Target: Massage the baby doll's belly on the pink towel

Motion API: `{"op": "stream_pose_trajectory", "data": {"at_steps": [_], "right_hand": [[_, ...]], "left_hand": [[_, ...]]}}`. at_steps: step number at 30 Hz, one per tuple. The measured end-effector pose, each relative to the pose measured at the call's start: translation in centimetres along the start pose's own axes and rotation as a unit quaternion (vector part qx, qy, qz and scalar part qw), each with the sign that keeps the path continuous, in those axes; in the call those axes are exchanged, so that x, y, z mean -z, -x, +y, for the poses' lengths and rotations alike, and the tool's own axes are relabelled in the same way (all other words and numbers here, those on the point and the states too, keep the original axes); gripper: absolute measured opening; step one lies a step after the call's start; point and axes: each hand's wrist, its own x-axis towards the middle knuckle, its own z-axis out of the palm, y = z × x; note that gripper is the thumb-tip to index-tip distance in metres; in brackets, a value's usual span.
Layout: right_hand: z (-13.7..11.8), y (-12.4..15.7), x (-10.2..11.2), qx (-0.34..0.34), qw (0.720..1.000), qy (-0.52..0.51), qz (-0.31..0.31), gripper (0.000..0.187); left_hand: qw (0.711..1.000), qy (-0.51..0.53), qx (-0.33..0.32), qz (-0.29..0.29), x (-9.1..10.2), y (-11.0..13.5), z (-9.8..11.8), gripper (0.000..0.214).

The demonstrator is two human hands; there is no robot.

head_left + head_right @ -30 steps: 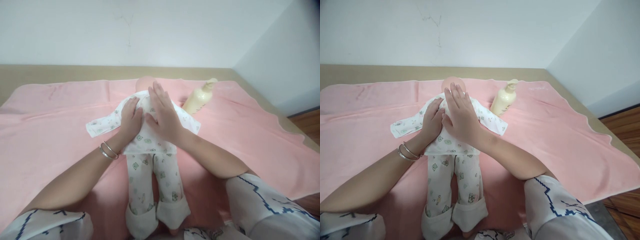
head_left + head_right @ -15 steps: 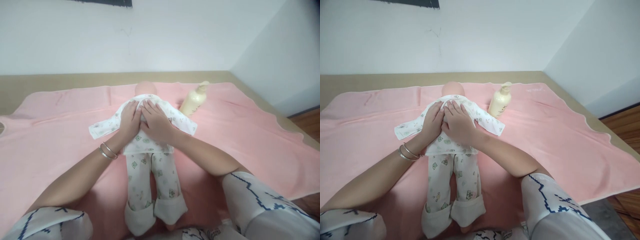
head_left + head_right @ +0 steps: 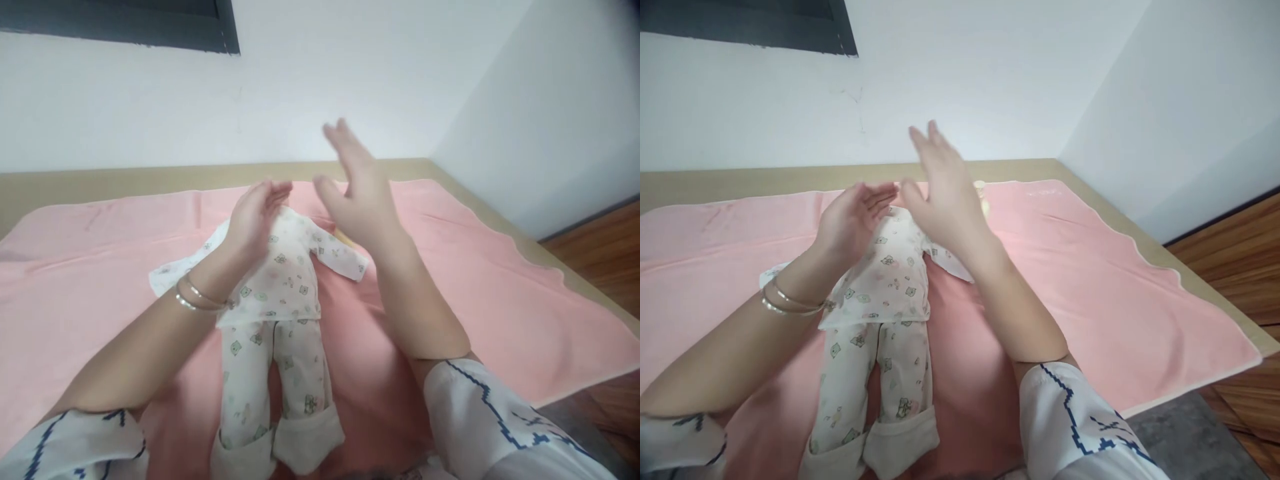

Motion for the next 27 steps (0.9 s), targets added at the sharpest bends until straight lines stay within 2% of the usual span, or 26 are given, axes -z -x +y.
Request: {"op": "stream_pose_trajectory", "data": {"at_steps": [3, 6, 8, 13, 16, 19, 21, 25, 27], "right_hand": [[4.2, -1.1, 0.3, -0.031, 0.998, 0.046, 0.039, 0.064], [7.1, -2.0, 0.0, -0.095, 0.992, 0.070, 0.035, 0.073], [8.0, -2.3, -0.5, -0.139, 0.988, 0.063, 0.012, 0.076], [8.2, -2.1, -2.4, -0.188, 0.980, 0.036, -0.061, 0.086], [7.7, -2.0, -2.9, -0.185, 0.979, 0.066, -0.058, 0.090], [7.1, -2.1, -2.7, -0.196, 0.975, 0.085, -0.066, 0.089], [6.6, -2.3, -2.3, -0.211, 0.970, 0.091, -0.082, 0.089], [5.6, -2.6, -1.6, -0.243, 0.957, 0.110, -0.113, 0.088], [5.3, -2.7, -1.4, -0.261, 0.950, 0.112, -0.131, 0.085]], "left_hand": [[0.987, 0.096, 0.053, -0.119, -2.2, -2.9, 1.0, 0.076], [0.966, 0.151, 0.083, -0.193, -4.7, -5.2, 1.2, 0.082], [0.961, 0.172, 0.098, -0.191, -6.5, -6.0, 1.4, 0.082], [0.966, 0.209, 0.099, -0.112, -9.7, -5.7, 2.8, 0.075], [0.961, 0.230, 0.101, -0.113, -9.9, -5.4, 3.3, 0.077], [0.959, 0.230, 0.103, -0.134, -9.4, -5.3, 3.1, 0.077], [0.962, 0.212, 0.096, -0.141, -8.9, -5.1, 2.7, 0.075], [0.981, 0.147, 0.064, -0.109, -7.8, -4.7, 1.4, 0.072], [0.983, 0.130, 0.053, -0.117, -7.1, -4.3, 0.8, 0.071]]}}
